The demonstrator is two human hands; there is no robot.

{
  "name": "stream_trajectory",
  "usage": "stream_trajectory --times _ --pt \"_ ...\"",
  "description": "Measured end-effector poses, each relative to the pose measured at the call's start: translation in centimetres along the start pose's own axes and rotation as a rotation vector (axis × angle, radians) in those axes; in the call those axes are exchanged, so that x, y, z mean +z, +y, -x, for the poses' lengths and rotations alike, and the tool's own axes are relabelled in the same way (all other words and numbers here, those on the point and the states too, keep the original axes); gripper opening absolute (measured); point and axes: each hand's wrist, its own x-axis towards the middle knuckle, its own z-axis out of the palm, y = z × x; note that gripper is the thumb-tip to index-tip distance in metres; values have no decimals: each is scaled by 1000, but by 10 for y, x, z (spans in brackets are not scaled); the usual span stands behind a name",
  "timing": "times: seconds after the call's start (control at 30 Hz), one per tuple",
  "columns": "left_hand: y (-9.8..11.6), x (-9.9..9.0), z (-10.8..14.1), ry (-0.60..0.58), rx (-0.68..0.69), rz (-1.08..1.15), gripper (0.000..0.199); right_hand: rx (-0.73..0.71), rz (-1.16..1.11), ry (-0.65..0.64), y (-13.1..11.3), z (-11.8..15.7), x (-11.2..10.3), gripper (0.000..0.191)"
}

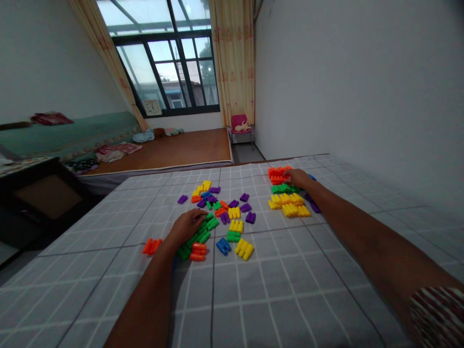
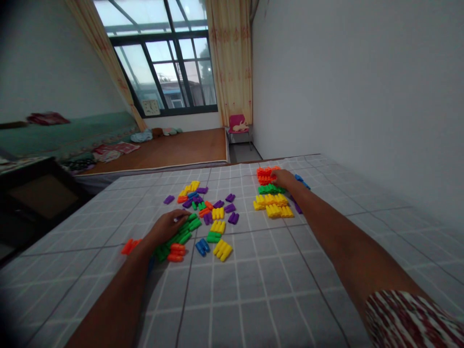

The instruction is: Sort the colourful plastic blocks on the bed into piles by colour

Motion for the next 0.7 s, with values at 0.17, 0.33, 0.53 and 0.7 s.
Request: stream_trajectory --times 0.17,0.33,0.53,0.7 --pt "-9 2 -2 51 25 36 35 26 -4 109 0 13 -6 29" --pt "-8 -17 0 236 -34 103 33 4 -51 278 -39 28 -28 30" --pt "-22 -36 4 501 -135 227 29 -572 -380 48 -179 84 -38 24" --pt "-34 -29 3 550 -188 336 29 -1108 -427 -96 -290 138 -18 30"
